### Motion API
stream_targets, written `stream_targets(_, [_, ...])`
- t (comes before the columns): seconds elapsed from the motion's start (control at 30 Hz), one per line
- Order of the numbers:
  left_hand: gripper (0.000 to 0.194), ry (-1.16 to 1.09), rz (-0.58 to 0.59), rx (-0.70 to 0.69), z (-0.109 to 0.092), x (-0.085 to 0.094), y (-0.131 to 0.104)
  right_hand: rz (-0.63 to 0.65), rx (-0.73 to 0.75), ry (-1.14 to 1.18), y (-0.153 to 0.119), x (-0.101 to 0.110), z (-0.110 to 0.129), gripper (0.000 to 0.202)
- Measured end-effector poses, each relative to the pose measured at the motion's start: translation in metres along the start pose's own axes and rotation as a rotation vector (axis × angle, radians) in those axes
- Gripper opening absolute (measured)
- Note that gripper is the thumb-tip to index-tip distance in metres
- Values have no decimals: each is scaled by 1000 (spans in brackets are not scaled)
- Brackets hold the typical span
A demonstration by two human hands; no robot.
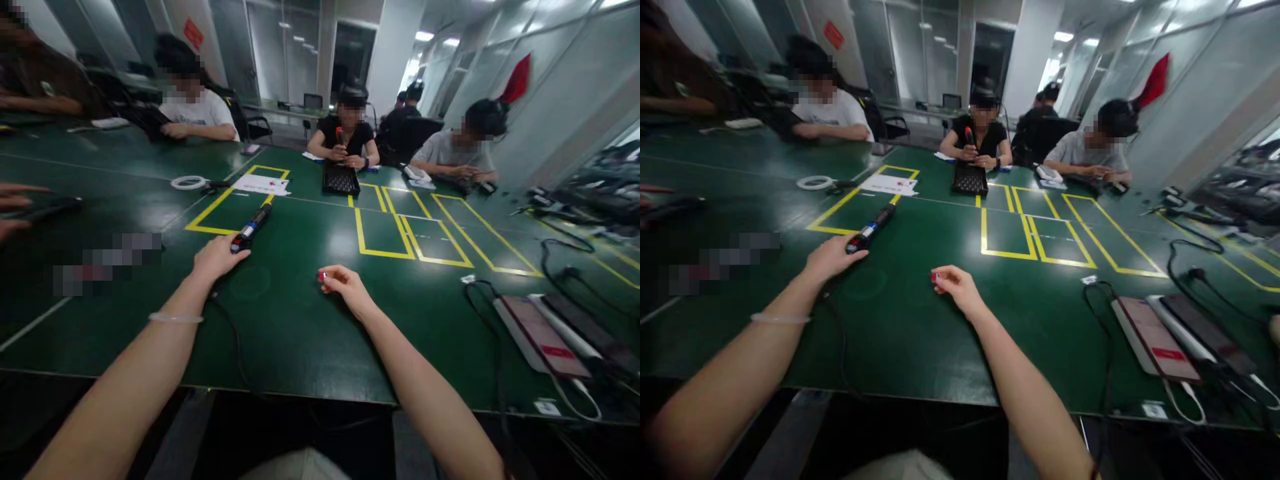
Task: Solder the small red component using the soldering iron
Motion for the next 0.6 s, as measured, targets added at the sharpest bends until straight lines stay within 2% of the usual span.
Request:
stream_targets(0.33, [69, 30, -49, -39, -38, 4, -15, 0, -34, -31, -1, 4, -1, 30])
stream_targets(0.43, [69, 35, -57, -96, -57, 4, -25, 1, -27, -73, -1, 7, -1, 26])
stream_targets(0.6, [68, 43, -72, -235, -99, 5, -47, -8, 77, -175, 0, 10, 1, 24])
Point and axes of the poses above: each hand's wrist, its own y-axis towards the middle knuckle, its own x-axis out of the back of the hand, z = x × y, the point moved 7 cm from there along y, towards the middle knuckle, and after that the axes turned 5 degrees about y, right-handed, at the moved point
